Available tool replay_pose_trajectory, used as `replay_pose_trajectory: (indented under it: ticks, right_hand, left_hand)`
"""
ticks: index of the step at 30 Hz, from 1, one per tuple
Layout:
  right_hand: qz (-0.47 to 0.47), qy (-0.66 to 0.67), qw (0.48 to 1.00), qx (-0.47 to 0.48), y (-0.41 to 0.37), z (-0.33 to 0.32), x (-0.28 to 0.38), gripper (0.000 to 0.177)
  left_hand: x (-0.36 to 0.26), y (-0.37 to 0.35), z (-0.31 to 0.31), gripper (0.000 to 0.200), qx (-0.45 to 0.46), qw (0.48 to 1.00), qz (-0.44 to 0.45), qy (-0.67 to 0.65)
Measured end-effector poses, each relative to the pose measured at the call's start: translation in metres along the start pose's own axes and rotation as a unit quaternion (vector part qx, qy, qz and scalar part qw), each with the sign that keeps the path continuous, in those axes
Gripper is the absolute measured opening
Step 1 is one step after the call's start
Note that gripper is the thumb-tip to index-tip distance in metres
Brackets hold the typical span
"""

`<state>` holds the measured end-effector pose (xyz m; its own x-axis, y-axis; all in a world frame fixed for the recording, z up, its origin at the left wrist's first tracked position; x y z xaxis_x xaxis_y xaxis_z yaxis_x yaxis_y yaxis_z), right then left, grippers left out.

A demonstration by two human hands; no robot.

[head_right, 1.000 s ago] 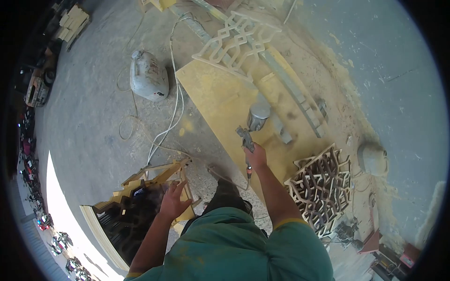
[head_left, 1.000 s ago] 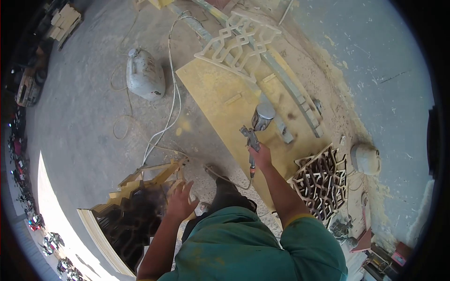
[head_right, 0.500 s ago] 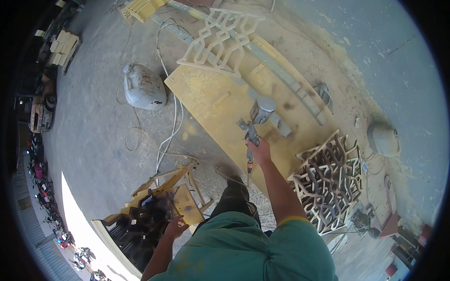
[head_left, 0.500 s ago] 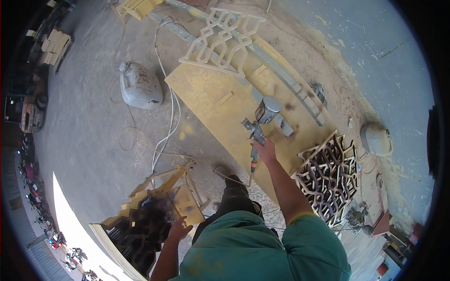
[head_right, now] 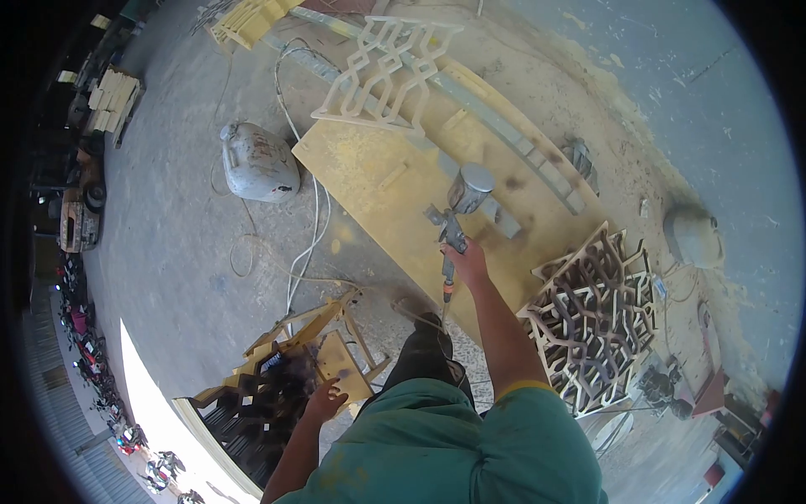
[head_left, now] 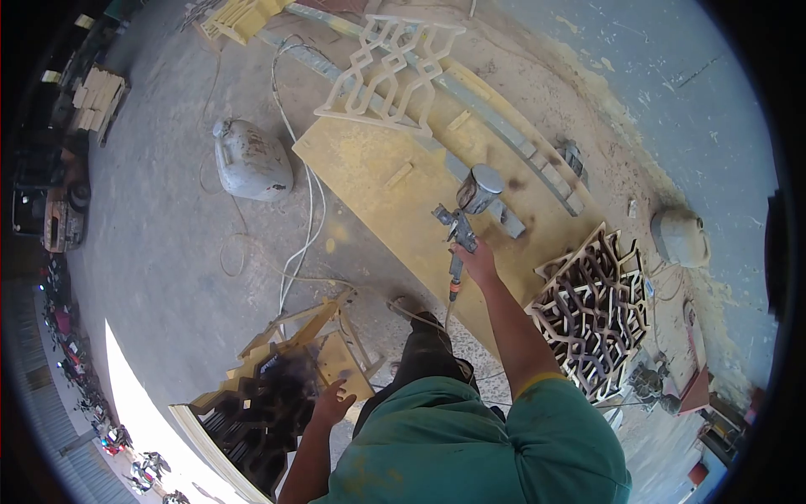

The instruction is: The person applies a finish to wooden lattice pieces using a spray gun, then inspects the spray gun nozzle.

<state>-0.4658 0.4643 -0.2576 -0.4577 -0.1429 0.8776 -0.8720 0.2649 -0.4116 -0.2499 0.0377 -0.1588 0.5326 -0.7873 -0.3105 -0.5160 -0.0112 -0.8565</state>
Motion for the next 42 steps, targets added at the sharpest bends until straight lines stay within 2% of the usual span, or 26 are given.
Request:
replay_pose_trajectory:
  ticks: [3,6,9,15,21,24,30,32,36,39,42]
  right_hand:
    - [0.124,-0.170,0.975,0.076,-0.001,-0.004,0.015,0.036]
    - [0.078,-0.189,0.975,0.088,-0.001,0.005,-0.024,0.043]
    - [0.071,-0.238,0.968,0.044,-0.015,0.016,-0.033,0.041]
    - [0.088,-0.237,0.966,0.051,-0.018,0.017,-0.029,0.046]
    - [0.071,-0.211,0.974,-0.048,-0.022,0.019,-0.032,0.047]
    - [0.094,-0.231,0.967,-0.057,-0.024,0.027,-0.018,0.049]
    - [0.069,-0.231,0.964,-0.109,-0.025,0.046,-0.040,0.045]
    - [0.078,-0.183,0.974,-0.111,-0.018,0.052,-0.063,0.042]
    - [0.108,-0.126,0.979,-0.122,-0.022,0.059,-0.043,0.035]
    - [0.083,-0.094,0.981,-0.148,-0.015,0.070,-0.051,0.034]
    - [0.104,-0.055,0.981,-0.153,-0.017,0.071,-0.036,0.032]
  left_hand:
    - [0.011,-0.001,0.000,0.063,0.006,1.000,-0.026,-0.014]
    - [0.030,0.004,0.005,0.064,0.003,0.999,-0.028,-0.028]
    - [0.025,0.002,0.002,0.063,-0.005,0.999,-0.027,-0.033]
    - [0.018,0.002,0.000,0.061,-0.009,0.999,-0.009,-0.038]
    - [0.029,0.004,0.004,0.060,-0.002,0.998,-0.022,-0.053]
    - [0.034,0.009,0.004,0.060,0.001,0.999,-0.029,-0.042]
    - [0.028,0.010,0.000,0.061,-0.006,0.999,-0.020,-0.038]
    - [0.027,0.012,0.001,0.061,-0.008,0.999,-0.011,-0.052]
    - [0.027,0.007,0.005,0.061,0.008,0.997,-0.027,-0.069]
    - [0.024,0.002,0.003,0.061,-0.002,0.998,-0.023,-0.050]
    - [0.030,0.003,0.003,0.060,-0.004,0.999,-0.024,-0.041]
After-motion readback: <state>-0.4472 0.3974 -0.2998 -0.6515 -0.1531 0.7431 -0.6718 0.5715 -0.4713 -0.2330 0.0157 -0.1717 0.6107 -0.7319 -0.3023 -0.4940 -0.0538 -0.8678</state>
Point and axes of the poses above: each hand's wrist, its own y-axis towards the middle knuckle, its own z-axis out of the palm, x = y × z, the point moved 3 cm from there along y, towards the middle knuckle, and after that the axes turned 1 degree about x, right-handed, at the moved point
